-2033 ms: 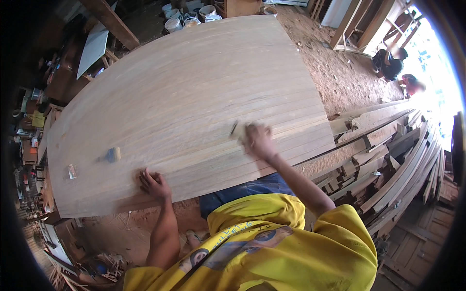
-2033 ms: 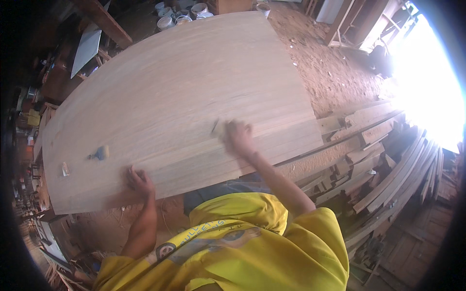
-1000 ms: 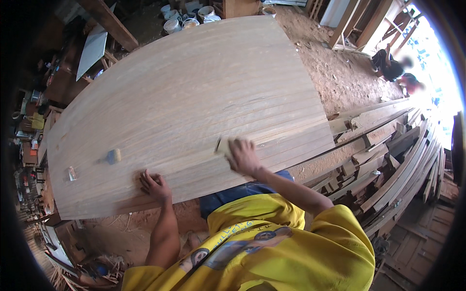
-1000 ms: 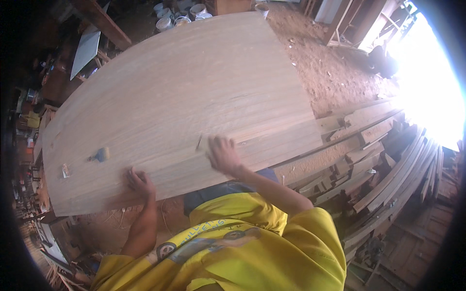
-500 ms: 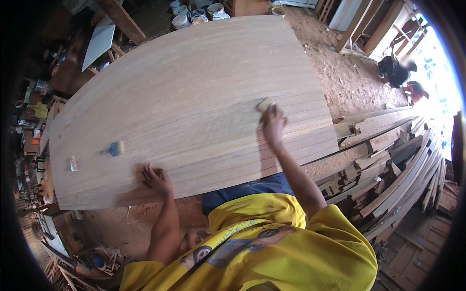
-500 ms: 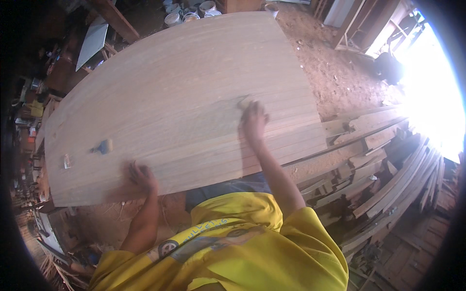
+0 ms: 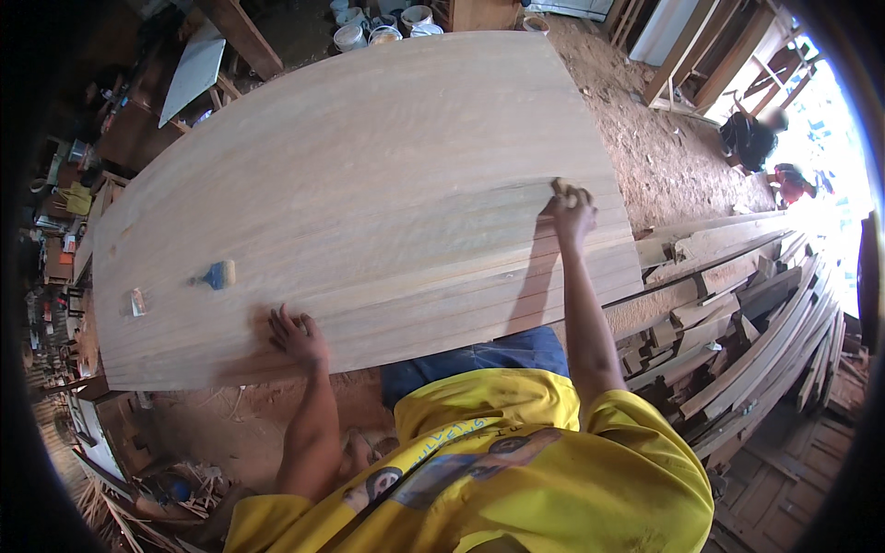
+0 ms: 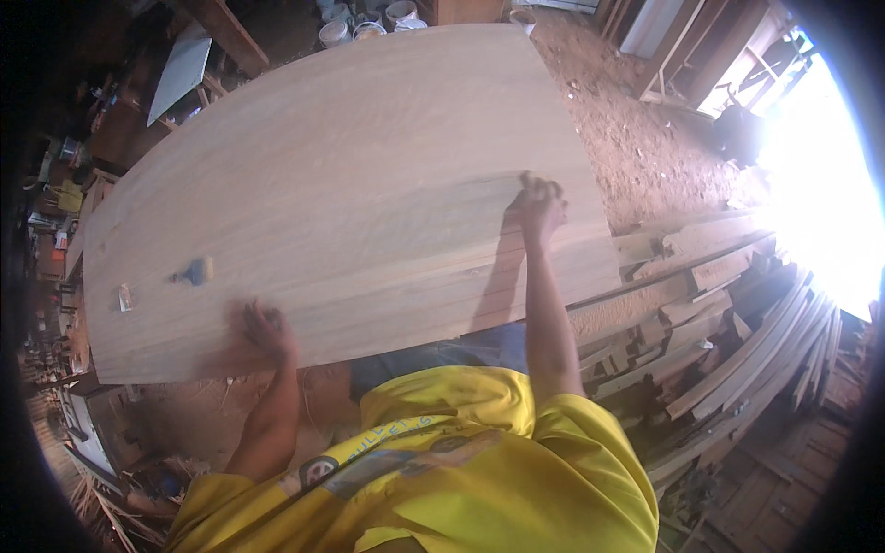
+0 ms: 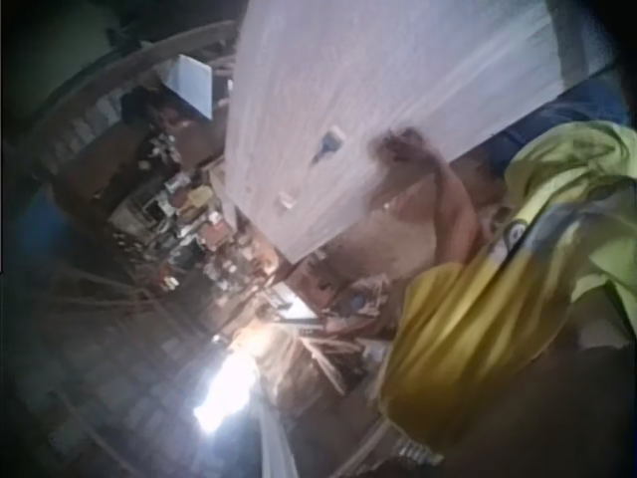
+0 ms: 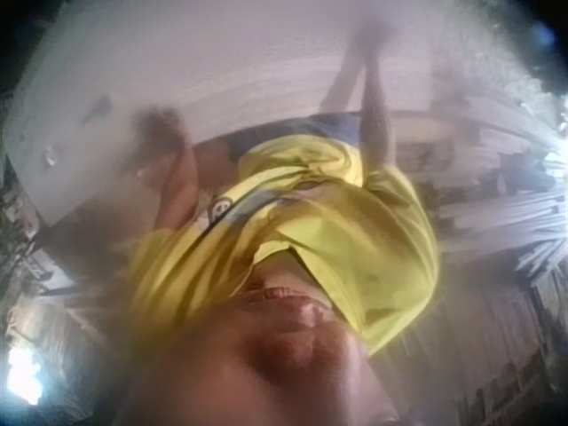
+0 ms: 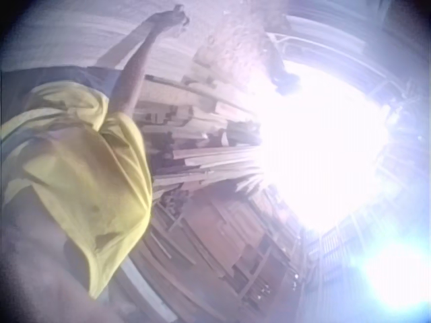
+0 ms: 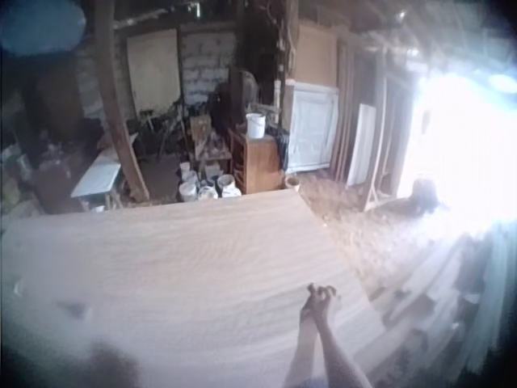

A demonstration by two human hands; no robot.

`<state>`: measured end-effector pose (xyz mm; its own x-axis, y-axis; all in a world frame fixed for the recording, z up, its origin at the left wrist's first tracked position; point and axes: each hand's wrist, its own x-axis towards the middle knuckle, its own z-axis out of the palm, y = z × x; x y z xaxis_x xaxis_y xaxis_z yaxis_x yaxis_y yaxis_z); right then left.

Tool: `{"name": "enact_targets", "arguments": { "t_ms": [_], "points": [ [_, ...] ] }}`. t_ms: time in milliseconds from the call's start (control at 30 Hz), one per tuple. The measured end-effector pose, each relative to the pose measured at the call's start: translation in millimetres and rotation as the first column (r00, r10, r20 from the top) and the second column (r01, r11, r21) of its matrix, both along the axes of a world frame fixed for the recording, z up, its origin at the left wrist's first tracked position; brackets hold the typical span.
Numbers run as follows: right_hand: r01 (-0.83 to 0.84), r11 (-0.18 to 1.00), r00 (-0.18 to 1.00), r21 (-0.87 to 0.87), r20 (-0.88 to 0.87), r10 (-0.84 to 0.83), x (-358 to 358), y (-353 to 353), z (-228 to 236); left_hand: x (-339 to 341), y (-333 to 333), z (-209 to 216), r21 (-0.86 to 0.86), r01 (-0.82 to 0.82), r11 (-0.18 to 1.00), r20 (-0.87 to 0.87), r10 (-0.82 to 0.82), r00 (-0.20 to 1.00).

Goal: The person sands a large flat wooden board using a sanding block held in the right hand. The person moves the sanding block back and forth across the surface of the board in a repetitive motion.

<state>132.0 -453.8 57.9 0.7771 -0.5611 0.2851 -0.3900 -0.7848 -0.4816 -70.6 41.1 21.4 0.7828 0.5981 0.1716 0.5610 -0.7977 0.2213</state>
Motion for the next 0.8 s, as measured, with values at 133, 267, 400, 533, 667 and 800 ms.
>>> {"name": "enact_targets", "arguments": {
  "t_ms": [133,267,400,533,667,800],
  "points": [
    [-0.062,0.997,0.998,0.036,-0.028,0.063,-10,55,-5,-6,0,5,0.026,0.002,1.0,-0.021,-0.002,1.0],
    [-0.758,0.647,0.651,-0.082,-0.029,0.759,-106,163,-20,-9,2,-1,0.037,0.021,0.999,0.02,-0.021,1.0],
    [-0.974,0.223,0.228,-0.051,-0.132,0.965,-154,162,0,-15,-1,0,0.048,0.039,0.998,0.057,-0.042,0.997],
    [-0.81,0.587,0.536,0.016,-0.387,0.75,-77,90,6,-14,1,4,0.027,0.009,1.0,0.031,-0.01,0.999],
    [-0.228,0.973,0.972,-0.042,-0.064,0.225,-18,36,-2,-5,2,-3,0.043,0.007,0.999,0.008,-0.007,1.0],
    [-0.248,0.968,0.967,-0.046,-0.079,0.244,-43,81,-3,-7,1,2,0.017,0.009,1.0,0.023,-0.009,1.0]
  ]
}}
